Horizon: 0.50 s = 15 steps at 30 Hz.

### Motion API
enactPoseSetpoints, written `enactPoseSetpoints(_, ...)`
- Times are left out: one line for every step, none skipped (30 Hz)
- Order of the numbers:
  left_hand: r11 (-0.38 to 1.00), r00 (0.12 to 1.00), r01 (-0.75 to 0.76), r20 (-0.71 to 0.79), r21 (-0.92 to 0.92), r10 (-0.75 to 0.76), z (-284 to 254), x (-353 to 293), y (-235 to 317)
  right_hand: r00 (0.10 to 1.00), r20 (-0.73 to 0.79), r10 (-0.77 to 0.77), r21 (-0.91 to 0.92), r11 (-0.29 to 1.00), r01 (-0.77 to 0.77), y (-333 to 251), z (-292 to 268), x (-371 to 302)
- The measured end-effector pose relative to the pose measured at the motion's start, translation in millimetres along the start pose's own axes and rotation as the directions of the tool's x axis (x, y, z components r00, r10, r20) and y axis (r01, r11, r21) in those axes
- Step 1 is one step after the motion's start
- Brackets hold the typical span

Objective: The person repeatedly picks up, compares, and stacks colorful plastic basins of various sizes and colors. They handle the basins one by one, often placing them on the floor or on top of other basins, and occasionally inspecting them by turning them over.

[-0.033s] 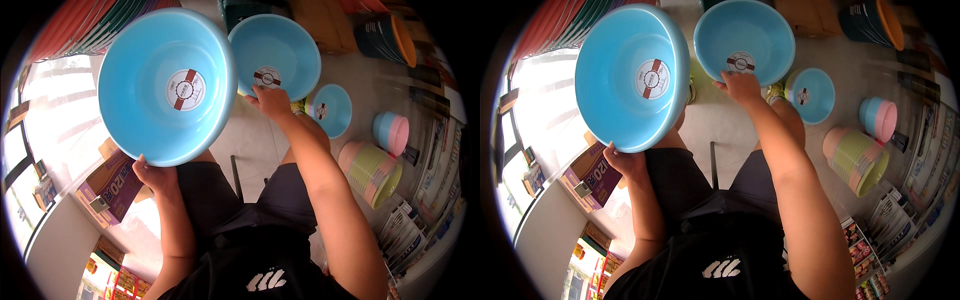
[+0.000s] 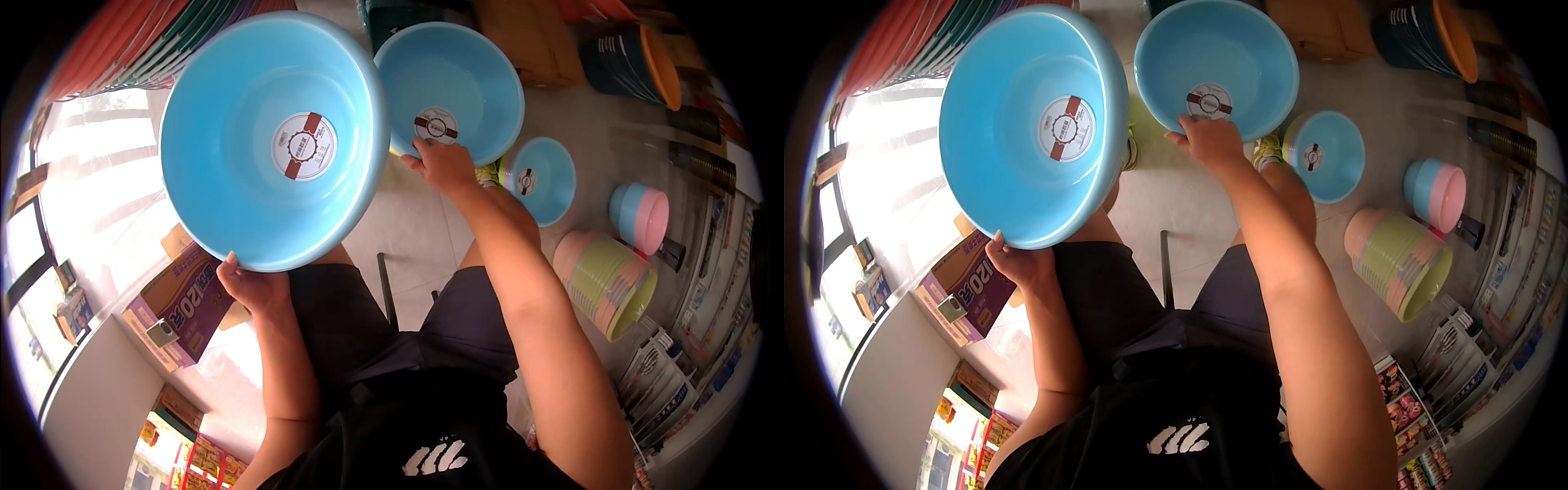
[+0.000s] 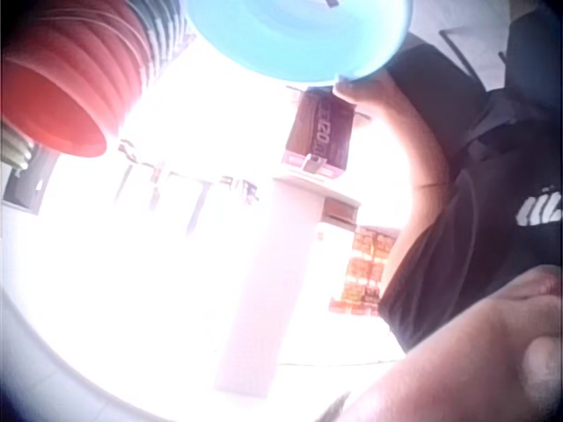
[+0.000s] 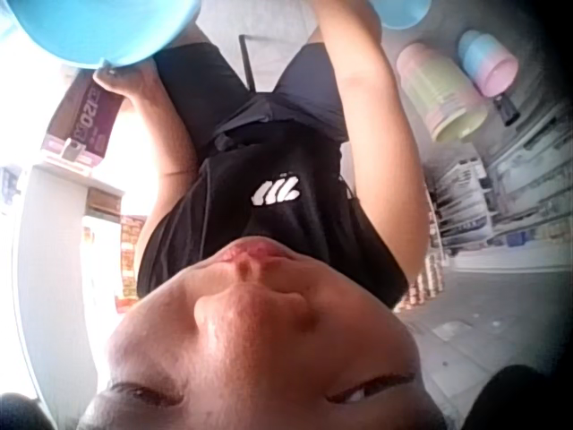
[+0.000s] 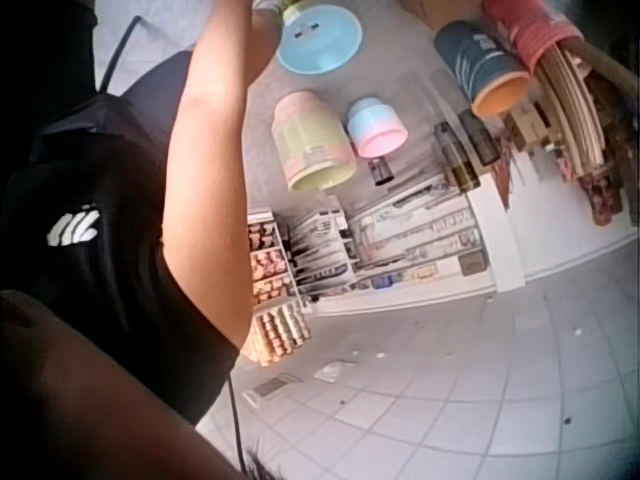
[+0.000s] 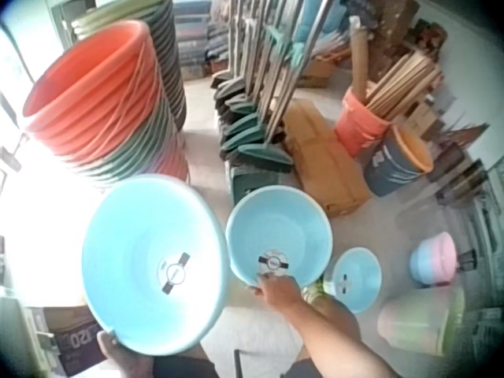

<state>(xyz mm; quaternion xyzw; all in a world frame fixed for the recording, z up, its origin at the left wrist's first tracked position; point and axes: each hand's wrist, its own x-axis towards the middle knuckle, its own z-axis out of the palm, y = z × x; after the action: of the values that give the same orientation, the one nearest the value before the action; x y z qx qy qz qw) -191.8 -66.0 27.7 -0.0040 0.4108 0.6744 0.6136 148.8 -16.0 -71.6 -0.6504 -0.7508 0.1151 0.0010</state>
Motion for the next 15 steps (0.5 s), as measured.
enactPoseSetpoints(1.0,1.0,0.001,0.003,0.002,-0.001,0,0,0,1.0,0.022,0.005,0.019,1.0,-0.006,0,0,1)
enactPoseSetpoints(1.0,1.0,0.002,0.006,0.003,-0.002,0,0,0,0.999,0.044,0.011,0.038,0.999,-0.013,1,1,2)
enactPoseSetpoints(1.0,1.0,0.012,0.028,-0.006,-0.012,-3,0,1,0.998,0.066,0.017,0.057,0.998,-0.021,1,1,3)
enactPoseSetpoints(1.0,0.998,0.022,0.053,-0.015,-0.021,-6,2,1,0.994,0.103,0.035,0.053,0.998,-0.04,0,-1,4)
enactPoseSetpoints(0.999,0.996,0.032,0.08,-0.023,-0.03,-8,3,0,0.989,0.139,0.054,0.048,0.997,-0.061,-2,-3,4)
enactPoseSetpoints(0.999,0.996,0.032,0.078,-0.013,-0.03,-11,3,-1,0.982,0.175,0.074,0.042,0.996,-0.083,-3,-5,3)
enactPoseSetpoints(1.0,0.996,0.031,0.081,-0.006,-0.03,-11,3,-2,0.985,0.164,0.06,0.058,0.996,-0.07,-1,-3,2)
enactPoseSetpoints(1.0,0.996,0.031,0.086,0.002,-0.031,-10,3,-4,0.987,0.152,0.047,0.073,0.996,-0.059,2,1,-1)
enactPoseSetpoints(0.999,0.996,0.001,0.094,0.045,-0.005,-9,4,-7,0.99,0.139,0.037,0.088,0.995,-0.05,5,4,-6)
enactPoseSetpoints(0.996,0.996,-0.037,0.086,0.085,0.029,-10,4,-7,1.0,0.012,0.004,0.073,0.997,-0.005,1,2,-11)
enactPoseSetpoints(0.99,0.995,-0.067,0.086,0.126,0.056,-7,2,-9,0.993,-0.117,-0.022,0.051,0.998,0.028,-4,-4,-23)
enactPoseSetpoints(0.981,0.993,-0.096,0.088,0.167,0.082,-4,0,-11,0.969,-0.244,-0.049,0.025,0.998,0.057,-8,-11,-38)
enactPoseSetpoints(0.984,0.994,-0.092,0.08,0.154,0.081,2,-3,-12,0.966,-0.258,0.022,0.166,0.986,0.022,-12,-22,-55)
enactPoseSetpoints(0.971,0.988,-0.122,0.117,0.205,0.1,3,-6,-12,0.96,-0.265,0.095,0.309,0.951,-0.009,-17,-34,-77)
enactPoseSetpoints(0.955,0.981,-0.155,0.154,0.254,0.118,-1,-8,-12,0.951,-0.261,0.166,0.446,0.895,-0.033,-24,-45,-99)
